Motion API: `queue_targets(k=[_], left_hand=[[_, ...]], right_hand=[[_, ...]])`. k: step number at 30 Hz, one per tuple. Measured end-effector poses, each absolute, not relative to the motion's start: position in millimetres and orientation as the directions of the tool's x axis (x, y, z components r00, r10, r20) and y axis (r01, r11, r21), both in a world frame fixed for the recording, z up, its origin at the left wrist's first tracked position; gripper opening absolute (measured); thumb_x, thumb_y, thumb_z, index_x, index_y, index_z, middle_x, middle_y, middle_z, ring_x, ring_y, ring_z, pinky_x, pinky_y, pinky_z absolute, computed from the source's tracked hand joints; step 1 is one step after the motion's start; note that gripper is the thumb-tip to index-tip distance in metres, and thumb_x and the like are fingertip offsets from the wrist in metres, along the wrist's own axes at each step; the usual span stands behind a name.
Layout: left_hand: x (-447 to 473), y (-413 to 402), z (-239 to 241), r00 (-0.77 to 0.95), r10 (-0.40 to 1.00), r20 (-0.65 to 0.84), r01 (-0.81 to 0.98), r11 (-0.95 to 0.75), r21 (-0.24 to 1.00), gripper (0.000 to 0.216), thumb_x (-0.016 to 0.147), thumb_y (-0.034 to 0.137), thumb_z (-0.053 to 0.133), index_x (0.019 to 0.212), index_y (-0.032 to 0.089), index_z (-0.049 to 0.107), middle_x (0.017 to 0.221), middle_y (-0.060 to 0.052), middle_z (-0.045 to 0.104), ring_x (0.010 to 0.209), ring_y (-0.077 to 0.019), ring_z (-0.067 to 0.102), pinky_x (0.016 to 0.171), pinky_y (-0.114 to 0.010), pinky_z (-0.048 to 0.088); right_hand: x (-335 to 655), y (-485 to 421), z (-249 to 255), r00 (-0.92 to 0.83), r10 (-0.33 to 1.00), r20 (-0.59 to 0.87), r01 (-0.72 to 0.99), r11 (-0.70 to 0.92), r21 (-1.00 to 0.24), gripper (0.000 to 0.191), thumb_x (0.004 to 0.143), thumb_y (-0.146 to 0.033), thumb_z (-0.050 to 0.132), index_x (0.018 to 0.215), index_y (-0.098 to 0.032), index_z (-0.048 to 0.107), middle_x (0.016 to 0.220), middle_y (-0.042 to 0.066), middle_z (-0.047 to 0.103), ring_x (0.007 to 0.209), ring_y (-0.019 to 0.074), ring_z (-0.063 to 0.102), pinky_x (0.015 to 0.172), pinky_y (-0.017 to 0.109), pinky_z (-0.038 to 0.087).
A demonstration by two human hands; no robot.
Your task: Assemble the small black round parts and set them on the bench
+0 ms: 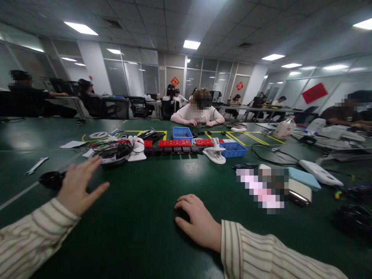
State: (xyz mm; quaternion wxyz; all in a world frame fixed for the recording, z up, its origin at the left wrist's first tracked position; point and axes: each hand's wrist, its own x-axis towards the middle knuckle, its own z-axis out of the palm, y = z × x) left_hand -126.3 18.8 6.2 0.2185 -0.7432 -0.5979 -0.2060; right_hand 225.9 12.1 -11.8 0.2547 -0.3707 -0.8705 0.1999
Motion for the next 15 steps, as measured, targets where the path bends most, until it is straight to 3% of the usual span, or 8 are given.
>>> queue_targets(k=[2, 4, 8, 9, 11, 12, 14, 15], left_hand=[[-70.3, 2.2, -14.5, 0.367, 0.826, 0.428, 0.911, -0.412, 0.016, 0.066, 0.086, 0.058, 0.023, 0.139, 0.029, -0.005, 0.148, -0.004, 0.001, 0.13, -0.0346, 0.019, 0.102, -0.055, 0.017], [-25.9, -13.7, -32.2, 0.575, 0.796, 0.188, 0.803, -0.593, 0.057, 0.079, 0.077, 0.072, 0.027, 0.14, 0.032, 0.0, 0.147, -0.003, 0.014, 0.13, -0.0345, 0.022, 0.101, -0.056, 0.02], [2.7, -25.4, -38.9, 0.608, 0.794, 0.023, 0.788, -0.607, 0.104, 0.077, 0.076, 0.075, 0.028, 0.139, 0.033, 0.012, 0.144, -0.004, 0.019, 0.13, -0.0338, 0.023, 0.098, -0.063, 0.017], [1.3, -24.7, -36.4, 0.608, 0.793, 0.022, 0.786, -0.606, 0.118, 0.076, 0.076, 0.074, 0.027, 0.139, 0.032, 0.014, 0.144, -0.004, 0.019, 0.13, -0.0338, 0.023, 0.098, -0.063, 0.017], [-3.6, -22.3, -31.7, 0.608, 0.794, 0.024, 0.784, -0.605, 0.137, 0.076, 0.077, 0.074, 0.027, 0.138, 0.031, 0.016, 0.143, -0.005, 0.02, 0.129, -0.0342, 0.024, 0.099, -0.062, 0.018], [-5.5, -21.3, -30.4, 0.606, 0.795, 0.023, 0.786, -0.603, 0.14, 0.076, 0.077, 0.074, 0.029, 0.138, 0.031, 0.016, 0.143, -0.005, 0.021, 0.129, -0.0346, 0.024, 0.099, -0.063, 0.018], [-6.9, -20.4, -30.8, 0.605, 0.796, 0.024, 0.787, -0.602, 0.135, 0.076, 0.076, 0.074, 0.031, 0.138, 0.032, 0.015, 0.143, -0.005, 0.021, 0.128, -0.0348, 0.025, 0.099, -0.063, 0.018], [-6.9, -20.4, -32.1, 0.607, 0.794, 0.03, 0.785, -0.605, 0.131, 0.076, 0.076, 0.073, 0.032, 0.138, 0.033, 0.014, 0.143, -0.004, 0.021, 0.128, -0.0347, 0.025, 0.099, -0.063, 0.018]], right_hand=[[226.5, 13.7, -10.7, -0.57, 0.751, 0.332, 0.55, 0.65, -0.525, 0.02, 0.076, -0.018, 0.059, 0.096, -0.018, 0.057, 0.102, 0.005, 0.058, 0.1, 0.0176, 0.051, 0.09, 0.033, 0.04], [231.6, 16.6, -4.2, -0.526, 0.757, 0.388, 0.567, 0.652, -0.504, 0.023, 0.078, -0.016, 0.054, 0.101, -0.016, 0.055, 0.108, 0.007, 0.055, 0.103, 0.0172, 0.05, 0.091, 0.032, 0.04], [278.0, 23.6, 29.1, -0.444, 0.719, 0.535, 0.625, 0.676, -0.389, 0.028, 0.082, -0.02, 0.046, 0.109, -0.017, 0.051, 0.122, 0.01, 0.047, 0.116, 0.0221, 0.039, 0.102, 0.042, 0.027], [301.1, 24.6, 39.8, -0.411, 0.674, 0.614, 0.703, 0.663, -0.258, 0.028, 0.083, -0.022, 0.045, 0.11, -0.017, 0.051, 0.121, 0.011, 0.048, 0.115, 0.0229, 0.041, 0.102, 0.042, 0.027], [361.8, 23.6, 59.7, -0.218, 0.61, 0.762, 0.898, 0.431, -0.088, 0.032, 0.083, -0.03, 0.047, 0.112, -0.018, 0.05, 0.119, 0.011, 0.049, 0.113, 0.0229, 0.044, 0.098, 0.038, 0.032], [397.8, 20.8, 67.5, -0.042, 0.512, 0.858, 0.972, 0.22, -0.084, 0.037, 0.081, -0.038, 0.049, 0.113, -0.018, 0.05, 0.115, 0.011, 0.052, 0.109, 0.0228, 0.047, 0.094, 0.037, 0.035], [472.6, 9.4, 76.1, 0.197, 0.377, 0.905, 0.977, 0.002, -0.214, 0.055, 0.082, -0.042, 0.047, 0.121, -0.003, 0.041, 0.112, 0.025, 0.048, 0.106, 0.0317, 0.045, 0.085, 0.048, 0.035], [507.3, 1.0, 76.5, 0.298, 0.348, 0.889, 0.954, -0.091, -0.284, 0.06, 0.083, -0.045, 0.044, 0.12, 0.002, 0.04, 0.104, 0.029, 0.05, 0.095, 0.0323, 0.05, 0.073, 0.047, 0.04]])
